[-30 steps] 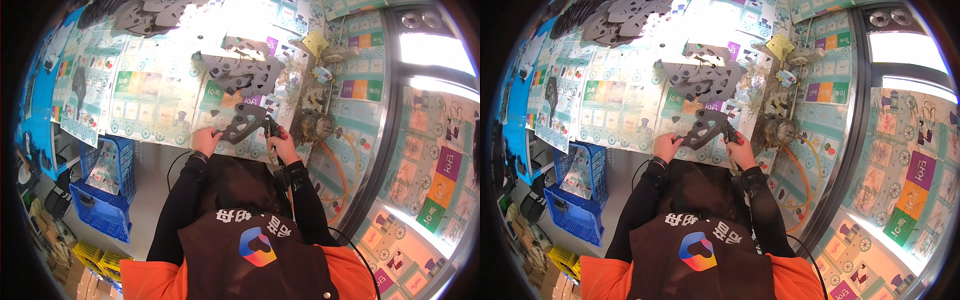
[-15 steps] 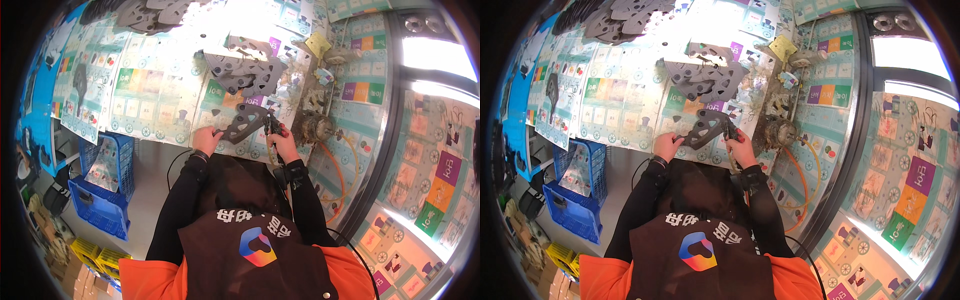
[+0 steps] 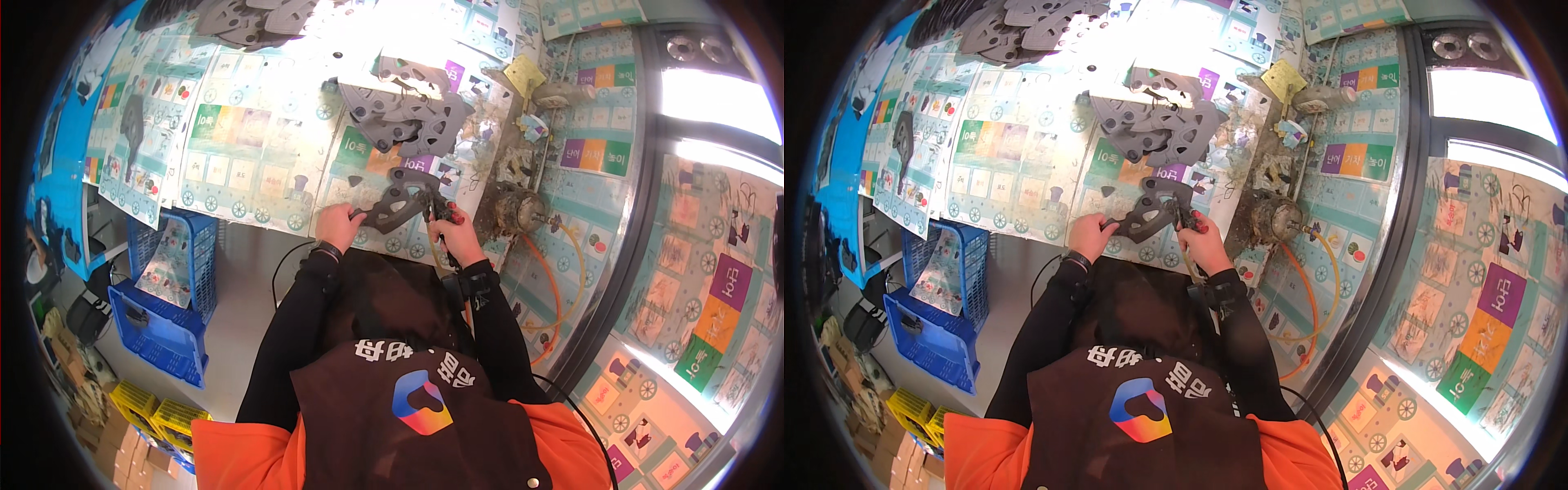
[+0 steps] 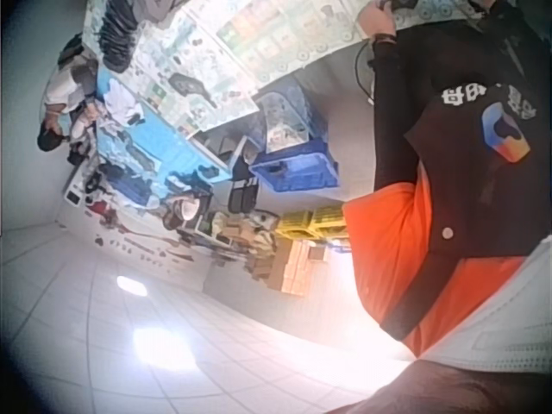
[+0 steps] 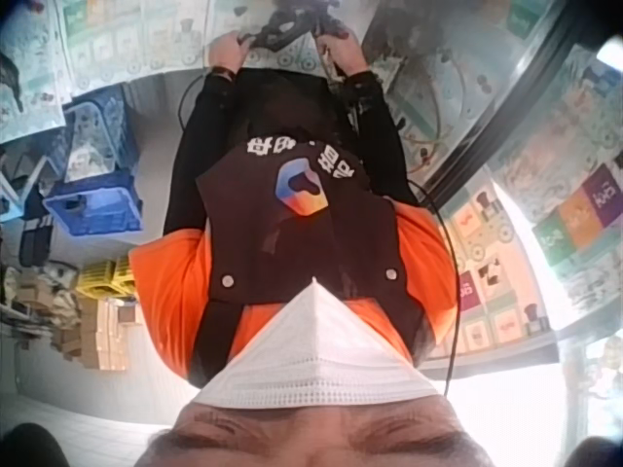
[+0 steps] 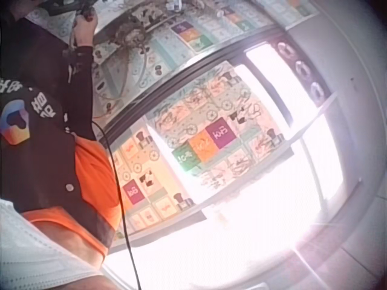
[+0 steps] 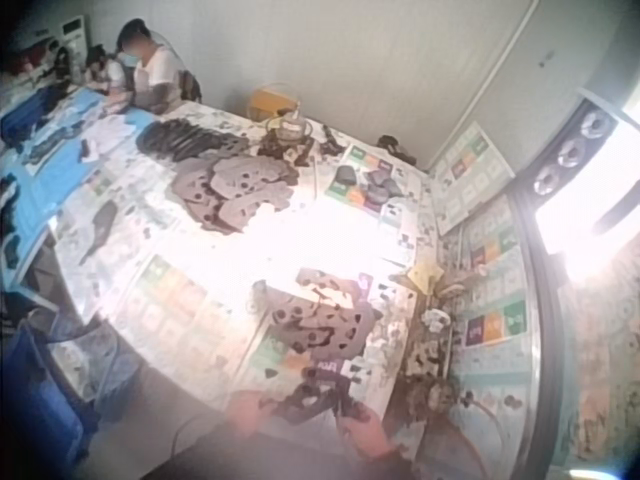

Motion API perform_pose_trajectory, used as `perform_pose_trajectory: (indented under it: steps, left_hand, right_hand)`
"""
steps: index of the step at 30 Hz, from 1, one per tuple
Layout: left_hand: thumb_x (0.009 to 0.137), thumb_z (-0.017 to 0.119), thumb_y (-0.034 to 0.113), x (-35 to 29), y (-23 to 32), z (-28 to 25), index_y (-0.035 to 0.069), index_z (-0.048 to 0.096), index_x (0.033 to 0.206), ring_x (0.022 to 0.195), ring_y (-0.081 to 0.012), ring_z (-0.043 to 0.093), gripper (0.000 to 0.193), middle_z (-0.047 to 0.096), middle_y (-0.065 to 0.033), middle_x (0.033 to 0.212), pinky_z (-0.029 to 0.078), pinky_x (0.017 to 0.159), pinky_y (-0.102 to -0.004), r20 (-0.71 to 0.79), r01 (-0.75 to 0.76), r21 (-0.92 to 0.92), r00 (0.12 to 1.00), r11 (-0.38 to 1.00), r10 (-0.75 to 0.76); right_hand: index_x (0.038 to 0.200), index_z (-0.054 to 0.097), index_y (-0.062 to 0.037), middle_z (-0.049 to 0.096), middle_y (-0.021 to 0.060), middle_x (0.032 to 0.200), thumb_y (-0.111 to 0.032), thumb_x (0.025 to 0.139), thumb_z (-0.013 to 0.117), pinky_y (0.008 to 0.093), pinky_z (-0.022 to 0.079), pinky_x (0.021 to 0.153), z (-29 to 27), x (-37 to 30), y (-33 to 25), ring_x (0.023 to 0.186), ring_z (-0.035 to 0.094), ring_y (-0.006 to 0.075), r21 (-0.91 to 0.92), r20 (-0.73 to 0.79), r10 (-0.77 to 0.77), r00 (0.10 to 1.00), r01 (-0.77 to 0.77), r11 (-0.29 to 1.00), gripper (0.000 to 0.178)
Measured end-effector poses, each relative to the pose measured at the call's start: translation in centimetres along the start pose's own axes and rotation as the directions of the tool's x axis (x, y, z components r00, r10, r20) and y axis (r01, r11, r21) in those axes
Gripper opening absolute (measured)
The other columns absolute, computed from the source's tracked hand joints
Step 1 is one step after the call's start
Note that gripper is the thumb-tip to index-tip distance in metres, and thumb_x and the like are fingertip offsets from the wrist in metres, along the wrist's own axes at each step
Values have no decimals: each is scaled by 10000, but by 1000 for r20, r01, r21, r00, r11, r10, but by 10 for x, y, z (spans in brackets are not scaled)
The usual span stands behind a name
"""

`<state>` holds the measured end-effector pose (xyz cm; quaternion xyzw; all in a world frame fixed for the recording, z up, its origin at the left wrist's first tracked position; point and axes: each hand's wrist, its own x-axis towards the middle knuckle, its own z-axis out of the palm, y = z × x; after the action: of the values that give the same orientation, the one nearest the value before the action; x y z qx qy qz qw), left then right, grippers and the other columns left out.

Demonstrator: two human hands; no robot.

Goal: The person is using a handheld hot air blower and an adhesive applicator tool to bond components of a shoe upper.

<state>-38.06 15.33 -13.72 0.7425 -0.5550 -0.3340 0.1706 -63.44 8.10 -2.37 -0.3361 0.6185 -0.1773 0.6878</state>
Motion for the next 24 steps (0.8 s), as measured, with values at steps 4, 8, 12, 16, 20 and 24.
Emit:
perform_pose_trajectory:
  steps: [4, 8, 12, 16, 20, 24]
  left_hand:
    - [815, 788, 356, 0, 0, 0, 27, 603, 723, 733, -396, 613, 388, 626, -176, 710, 467, 650, -478, 13, 9, 6, 1000, 1000, -9]
    - [815, 787, 358, 0, -2, 1, 28, 609, 732, 740, -394, 614, 384, 628, -176, 716, 468, 653, -479, 9, 4, 4, 1000, 1000, -4]
    - [816, 785, 359, 0, -4, 2, 31, 612, 735, 741, -389, 616, 379, 628, -173, 716, 469, 654, -478, 8, -5, 7, 1000, 1000, 5]
    - [818, 783, 358, 0, -3, 2, 32, 612, 726, 730, -388, 615, 379, 626, -168, 710, 468, 650, -473, 16, 11, 4, 1000, 1000, -11]
    - [817, 784, 361, 0, -1, 0, 32, 610, 716, 725, -387, 616, 385, 624, -165, 705, 468, 646, -470, 26, 25, 3, 999, 1000, -25]
    - [815, 785, 362, 0, -1, 0, 36, 607, 705, 724, -389, 615, 388, 619, -169, 698, 463, 642, -474, 10, 12, 8, 1000, 1000, -12]
  right_hand:
    - [927, 585, -34, 560, 33, 652, -16, 783, 565, 266, 305, 462, -2, -3, 1, 522, 477, 114, -47, 21, 9, 1000, -8, 999, 146]
    - [927, 584, -39, 553, 31, 640, -24, 786, 559, 269, 306, 453, -6, -5, 9, 509, 470, 115, -92, -7, 56, 998, -57, 994, 144]
    - [931, 586, -41, 550, 25, 630, -33, 791, 556, 267, 306, 446, -7, -5, 17, 503, 465, 110, -27, 5, 5, 1000, -5, 1000, 143]
    - [938, 586, -38, 549, 24, 635, -41, 789, 570, 266, 304, 444, -6, -5, 15, 505, 465, 109, -61, 15, 40, 999, -39, 997, 150]
    - [948, 586, -37, 548, 24, 642, -46, 784, 583, 267, 306, 447, 2, -7, 7, 507, 464, 110, -129, 40, 74, 996, -68, 989, 164]
    - [950, 580, -27, 544, 25, 654, -31, 788, 572, 268, 337, 478, 14, -10, 2, 533, 476, 114, -122, 67, 63, 996, -54, 991, 162]
